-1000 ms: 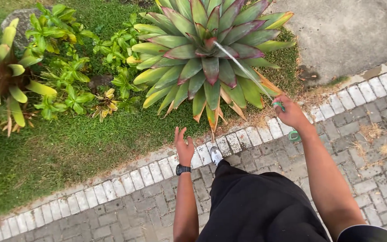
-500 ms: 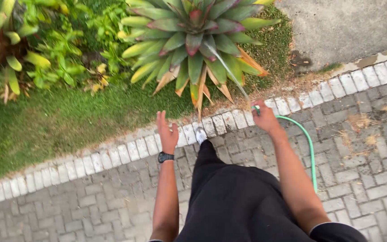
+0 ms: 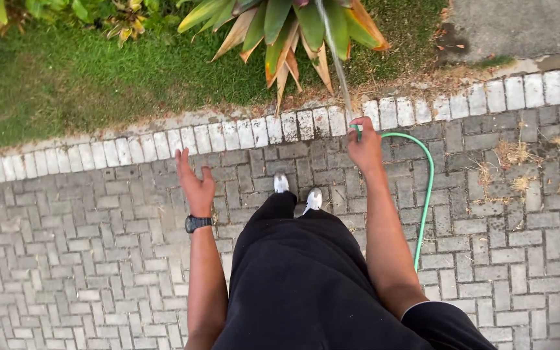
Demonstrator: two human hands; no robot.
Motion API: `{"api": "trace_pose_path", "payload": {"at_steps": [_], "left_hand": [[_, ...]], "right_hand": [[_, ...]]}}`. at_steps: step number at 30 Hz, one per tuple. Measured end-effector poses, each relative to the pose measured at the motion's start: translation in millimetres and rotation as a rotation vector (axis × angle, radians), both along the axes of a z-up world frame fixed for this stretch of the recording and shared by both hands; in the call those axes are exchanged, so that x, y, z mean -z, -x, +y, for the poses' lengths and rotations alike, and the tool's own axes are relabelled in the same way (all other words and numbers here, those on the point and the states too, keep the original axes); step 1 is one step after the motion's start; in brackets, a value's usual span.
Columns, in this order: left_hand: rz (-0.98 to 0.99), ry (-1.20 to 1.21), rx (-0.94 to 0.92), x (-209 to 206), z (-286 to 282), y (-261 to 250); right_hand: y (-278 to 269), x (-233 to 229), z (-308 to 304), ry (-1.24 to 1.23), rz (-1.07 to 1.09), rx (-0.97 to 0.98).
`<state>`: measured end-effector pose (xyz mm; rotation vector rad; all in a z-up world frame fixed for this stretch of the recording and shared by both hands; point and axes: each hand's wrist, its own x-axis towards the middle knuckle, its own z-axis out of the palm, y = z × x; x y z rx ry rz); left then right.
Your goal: Watering various garden plants with a hose.
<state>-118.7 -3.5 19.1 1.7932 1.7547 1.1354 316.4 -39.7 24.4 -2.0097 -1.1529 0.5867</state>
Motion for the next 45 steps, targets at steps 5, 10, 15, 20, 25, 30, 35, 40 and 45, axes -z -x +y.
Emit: {"api": "trace_pose_path", "payload": {"at_steps": [5,10,15,20,25,30,35,40,45], "left_hand": [[0.005,-0.022,0.040,-28,-6,-18],[0.003,-0.046,0.102,-40,-19,-30],[-0.037,-0.015,0.102,-40,-50,-15],[-0.060,-0.036,0.067,-31,-81,13],[-0.127,-0.010,0.001,-21,-116,33],[-0.198,0.015,-0.006,-9,-145,49],[-0.303,0.069,0.010,24,-167,47],[-0.388,0.075,0.081,52,-206,40],[-0.364,0.204,0.079,46,-236,25]], "right_hand": [[12,-31,-17,0.000,0.007,-0.011],[25,-42,-24,0.070,0.103,-0.032],[46,-63,-33,0.122,0.070,-0.063],[63,-53,-52,0.077,0.009,-0.061],[76,-54,-76,0.076,-0.056,-0.071],[91,-61,-109,0.090,-0.075,-0.049],[84,-35,-162,-0.080,-0.235,-0.047],[101,-67,-215,0.171,-0.267,-0.036],[105,-67,-239,0.235,-0.173,-0.186]]}}
